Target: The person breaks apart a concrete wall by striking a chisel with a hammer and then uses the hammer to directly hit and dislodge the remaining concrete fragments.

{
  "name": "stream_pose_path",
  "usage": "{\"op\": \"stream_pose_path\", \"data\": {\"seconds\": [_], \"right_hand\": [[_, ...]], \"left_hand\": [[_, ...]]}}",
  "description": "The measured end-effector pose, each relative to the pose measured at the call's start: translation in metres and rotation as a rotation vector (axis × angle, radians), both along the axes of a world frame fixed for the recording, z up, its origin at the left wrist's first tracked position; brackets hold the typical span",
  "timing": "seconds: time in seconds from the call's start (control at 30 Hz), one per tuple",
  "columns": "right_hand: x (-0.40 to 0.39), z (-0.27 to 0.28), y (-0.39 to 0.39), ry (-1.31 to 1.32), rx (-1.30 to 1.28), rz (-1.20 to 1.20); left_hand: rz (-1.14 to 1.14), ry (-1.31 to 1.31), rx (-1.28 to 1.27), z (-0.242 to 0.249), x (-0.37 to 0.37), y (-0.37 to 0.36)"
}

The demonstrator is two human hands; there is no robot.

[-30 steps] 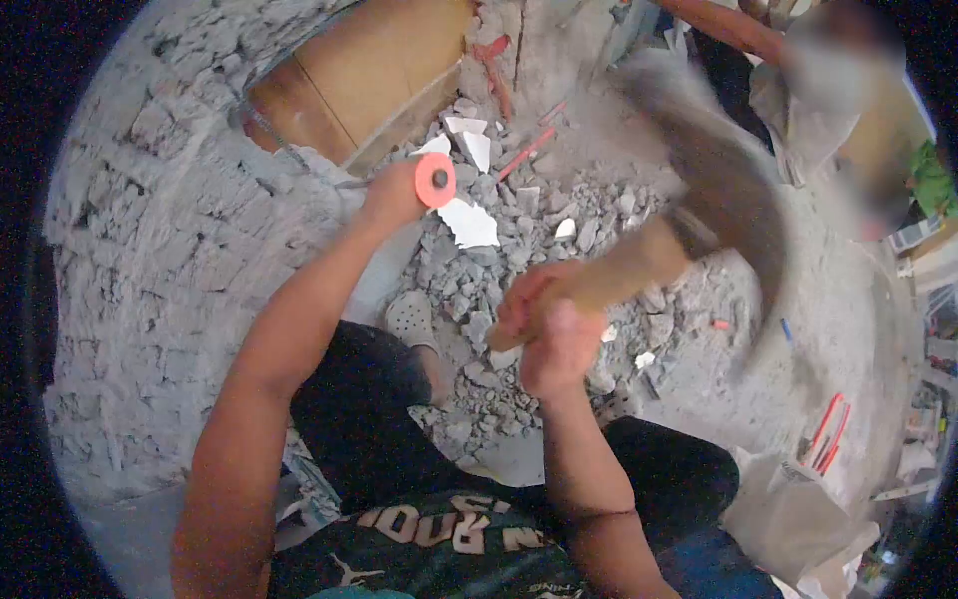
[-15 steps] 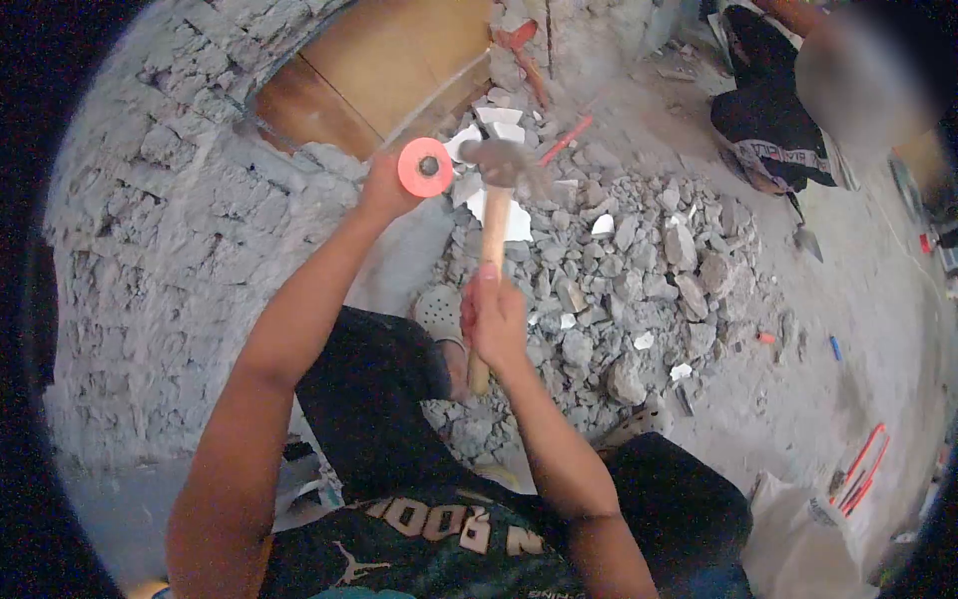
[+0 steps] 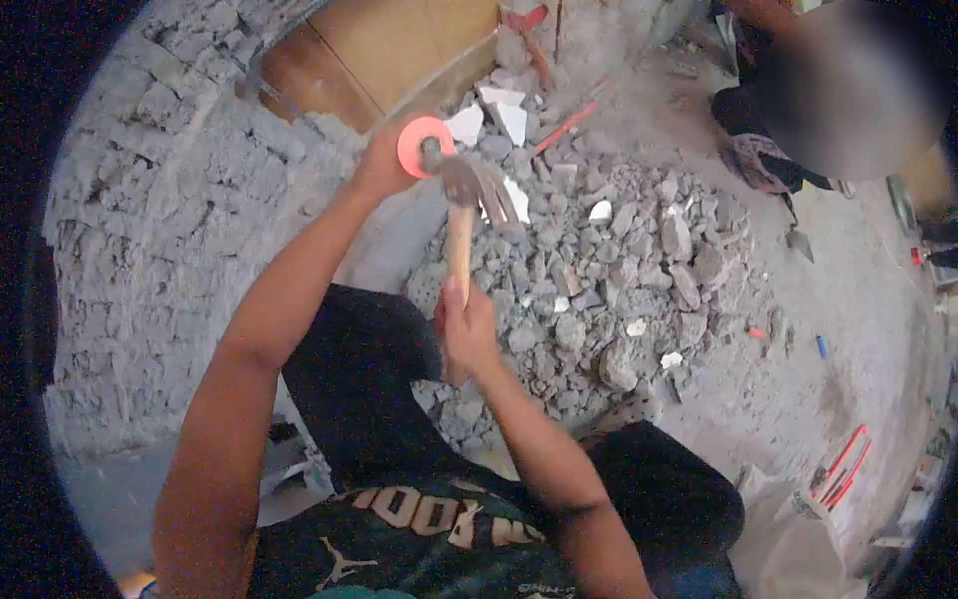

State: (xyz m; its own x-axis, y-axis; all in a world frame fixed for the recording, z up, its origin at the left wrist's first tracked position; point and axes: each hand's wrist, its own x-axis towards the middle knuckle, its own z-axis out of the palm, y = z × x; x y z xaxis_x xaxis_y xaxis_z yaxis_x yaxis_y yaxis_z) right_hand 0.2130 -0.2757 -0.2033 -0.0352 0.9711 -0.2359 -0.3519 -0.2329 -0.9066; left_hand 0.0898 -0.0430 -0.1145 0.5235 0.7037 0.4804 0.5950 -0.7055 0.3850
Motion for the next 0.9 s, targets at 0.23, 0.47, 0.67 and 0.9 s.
{"op": "stream_pose_path", "data": {"seconds": [0.23, 0.47, 0.67, 0.9], "right_hand": [[0.077, 0.032, 0.007, -0.218, 0.256, -0.337], [0.156, 0.171, -0.050, 0.468, 1.053, -0.547], [-0.003, 0.008, 0.004, 0.168, -0.019, -0.133], [0.077, 0.093, 0.004, 0.330, -0.093, -0.630]], "left_hand": [[-0.037, 0.001, -0.016, -0.006, -0.003, 0.003], [-0.048, -0.035, 0.030, -0.006, -0.004, 0.001], [-0.031, -0.013, 0.000, -0.007, -0.005, -0.003], [0.009, 0.019, -0.029, -0.002, -0.005, -0.001]]}}
